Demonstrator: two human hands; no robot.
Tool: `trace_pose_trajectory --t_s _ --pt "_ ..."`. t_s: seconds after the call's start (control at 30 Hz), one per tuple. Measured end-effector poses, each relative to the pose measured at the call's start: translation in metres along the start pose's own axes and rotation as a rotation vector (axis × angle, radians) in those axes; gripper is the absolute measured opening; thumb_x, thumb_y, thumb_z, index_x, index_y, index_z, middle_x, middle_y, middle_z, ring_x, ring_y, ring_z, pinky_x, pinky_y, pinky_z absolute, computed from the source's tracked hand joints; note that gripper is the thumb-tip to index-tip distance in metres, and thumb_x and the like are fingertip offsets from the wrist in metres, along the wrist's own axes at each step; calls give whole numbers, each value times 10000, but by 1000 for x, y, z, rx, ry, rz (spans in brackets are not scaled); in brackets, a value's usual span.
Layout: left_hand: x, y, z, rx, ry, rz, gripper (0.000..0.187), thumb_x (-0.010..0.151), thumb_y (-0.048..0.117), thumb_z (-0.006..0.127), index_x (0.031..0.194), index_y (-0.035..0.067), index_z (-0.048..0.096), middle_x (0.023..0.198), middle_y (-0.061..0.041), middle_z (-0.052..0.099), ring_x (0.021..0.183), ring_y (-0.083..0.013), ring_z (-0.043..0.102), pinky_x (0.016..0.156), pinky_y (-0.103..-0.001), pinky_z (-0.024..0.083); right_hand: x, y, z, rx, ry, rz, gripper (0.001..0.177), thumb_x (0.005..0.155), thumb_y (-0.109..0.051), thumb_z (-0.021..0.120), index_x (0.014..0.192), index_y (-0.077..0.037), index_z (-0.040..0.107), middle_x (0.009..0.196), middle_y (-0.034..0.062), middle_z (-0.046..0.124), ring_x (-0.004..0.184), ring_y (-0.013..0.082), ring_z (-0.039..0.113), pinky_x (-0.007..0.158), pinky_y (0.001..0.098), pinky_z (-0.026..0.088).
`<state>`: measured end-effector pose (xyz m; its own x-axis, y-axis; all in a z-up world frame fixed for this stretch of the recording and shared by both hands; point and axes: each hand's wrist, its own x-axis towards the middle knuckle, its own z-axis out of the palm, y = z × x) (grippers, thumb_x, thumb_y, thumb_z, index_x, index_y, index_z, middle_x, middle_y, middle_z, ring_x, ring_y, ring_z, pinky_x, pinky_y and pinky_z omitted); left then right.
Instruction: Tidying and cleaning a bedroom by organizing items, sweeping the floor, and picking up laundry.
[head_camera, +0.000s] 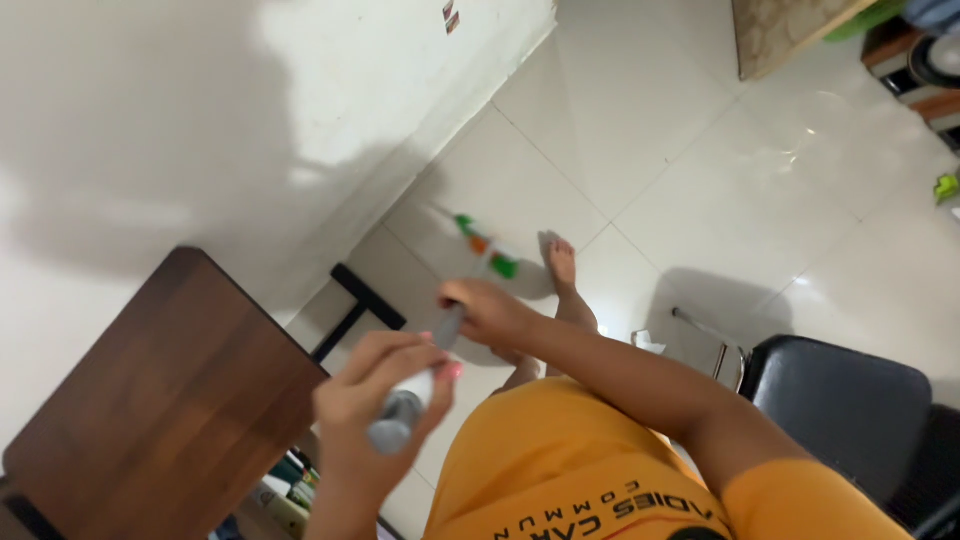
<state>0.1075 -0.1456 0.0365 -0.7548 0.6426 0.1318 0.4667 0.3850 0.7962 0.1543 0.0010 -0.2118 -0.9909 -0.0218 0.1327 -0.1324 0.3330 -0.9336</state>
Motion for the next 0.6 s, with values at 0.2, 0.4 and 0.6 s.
trace_pose_trajectory --t_s 0.2,0.4,0.6 --pt "-16 -41 78 -224 -131 46 184 836 84 804 1013 82 754 1056 -117 719 806 -224 740 709 -300 562 -61 59 -52 -247 119 180 248 785 1 705 987 -84 588 963 98 656 943 350 654 791 451 519" --pt "6 -62 151 -387 -232 45 159 899 90 762 1050 53 726 1123 -120 657 921 -261 698 777 -341 549 -71 144 -102 -320 279 113 294 727 118 622 956 -61 579 920 127 633 906 348 630 1065 494 484" --pt "76 -6 112 -340 -66 113 160 904 76 787 1047 51 719 1116 -86 631 924 -210 701 779 -329 580 -1 17 -195 -278 157 309 253 797 47 699 991 -53 570 981 136 621 899 334 633 776 425 523"
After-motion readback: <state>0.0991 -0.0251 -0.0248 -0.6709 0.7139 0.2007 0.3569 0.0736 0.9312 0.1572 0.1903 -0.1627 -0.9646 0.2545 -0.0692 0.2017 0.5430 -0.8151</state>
